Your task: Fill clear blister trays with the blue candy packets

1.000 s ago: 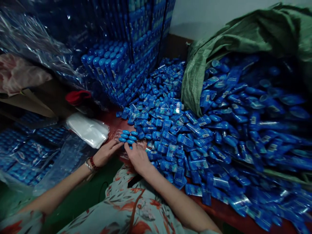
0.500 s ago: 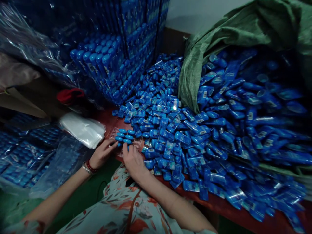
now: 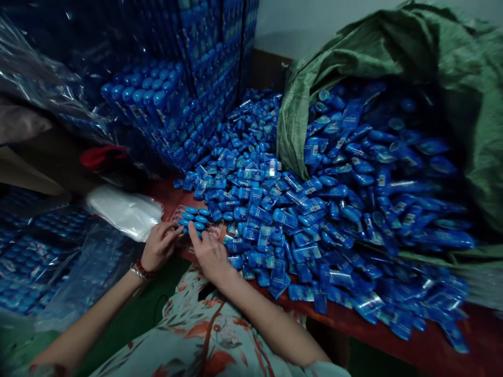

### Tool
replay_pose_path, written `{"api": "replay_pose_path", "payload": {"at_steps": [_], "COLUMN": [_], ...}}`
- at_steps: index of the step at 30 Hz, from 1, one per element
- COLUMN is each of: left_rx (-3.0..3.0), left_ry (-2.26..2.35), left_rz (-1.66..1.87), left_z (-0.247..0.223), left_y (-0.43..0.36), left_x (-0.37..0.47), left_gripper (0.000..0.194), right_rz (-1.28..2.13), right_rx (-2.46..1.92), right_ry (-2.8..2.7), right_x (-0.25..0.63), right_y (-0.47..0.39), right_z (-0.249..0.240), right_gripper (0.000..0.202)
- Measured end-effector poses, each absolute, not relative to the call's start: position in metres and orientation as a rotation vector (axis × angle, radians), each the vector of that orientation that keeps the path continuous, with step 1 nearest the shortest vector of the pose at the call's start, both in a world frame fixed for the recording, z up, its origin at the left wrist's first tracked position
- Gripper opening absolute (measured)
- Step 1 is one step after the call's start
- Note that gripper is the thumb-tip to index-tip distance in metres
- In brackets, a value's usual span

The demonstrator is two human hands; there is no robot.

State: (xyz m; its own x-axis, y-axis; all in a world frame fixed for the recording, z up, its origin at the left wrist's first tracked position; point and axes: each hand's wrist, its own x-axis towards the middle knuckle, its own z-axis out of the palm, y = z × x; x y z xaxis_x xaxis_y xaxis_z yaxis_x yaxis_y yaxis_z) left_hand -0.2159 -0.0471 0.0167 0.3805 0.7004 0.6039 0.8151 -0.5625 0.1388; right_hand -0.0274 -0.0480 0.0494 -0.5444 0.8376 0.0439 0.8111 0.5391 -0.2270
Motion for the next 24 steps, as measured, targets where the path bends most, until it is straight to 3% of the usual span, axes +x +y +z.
{"api": "replay_pose_path", "payload": {"at_steps": [5, 8, 10, 12, 14, 18, 24], "left_rx": [-2.333, -2.469, -2.537, -2.553, -2.558, -2.576, -2.558], "left_ry": [-1.501, -1.583, -1.669, -1.764, -1.841, -1.822, -1.644], "left_rz": [-1.003, -0.771, -0.512, -0.358, -0.352, -0.554, -0.392], "left_z": [0.042, 0.060, 0.061, 0.052, 0.036, 0.017, 0.044], "left_y": [-0.046, -0.036, -0.023, -0.010, 0.003, 0.018, 0.015], "left_x": [-0.190, -0.154, -0.128, -0.105, -0.091, -0.090, -0.096], "left_gripper": [0.017, 0.025, 0.034, 0.036, 0.035, 0.034, 0.027], "right_rz": [0.500, 0.577, 0.497, 0.301, 0.125, 0.027, -0.163], "right_rx": [-1.428, -1.484, -1.540, -1.600, -1.638, -1.616, -1.372], "right_ry": [-2.205, -2.293, -2.517, -2.707, -2.783, -2.779, -2.674], "right_x": [0.043, 0.073, 0.076, 0.069, 0.060, 0.054, 0.065], "right_y": [-0.052, -0.064, -0.076, -0.087, -0.094, -0.096, -0.101], "right_z": [0.060, 0.071, 0.070, 0.063, 0.051, 0.032, 0.006], "right_gripper": [0.034, 0.023, 0.018, 0.024, 0.035, 0.028, 0.029]}}
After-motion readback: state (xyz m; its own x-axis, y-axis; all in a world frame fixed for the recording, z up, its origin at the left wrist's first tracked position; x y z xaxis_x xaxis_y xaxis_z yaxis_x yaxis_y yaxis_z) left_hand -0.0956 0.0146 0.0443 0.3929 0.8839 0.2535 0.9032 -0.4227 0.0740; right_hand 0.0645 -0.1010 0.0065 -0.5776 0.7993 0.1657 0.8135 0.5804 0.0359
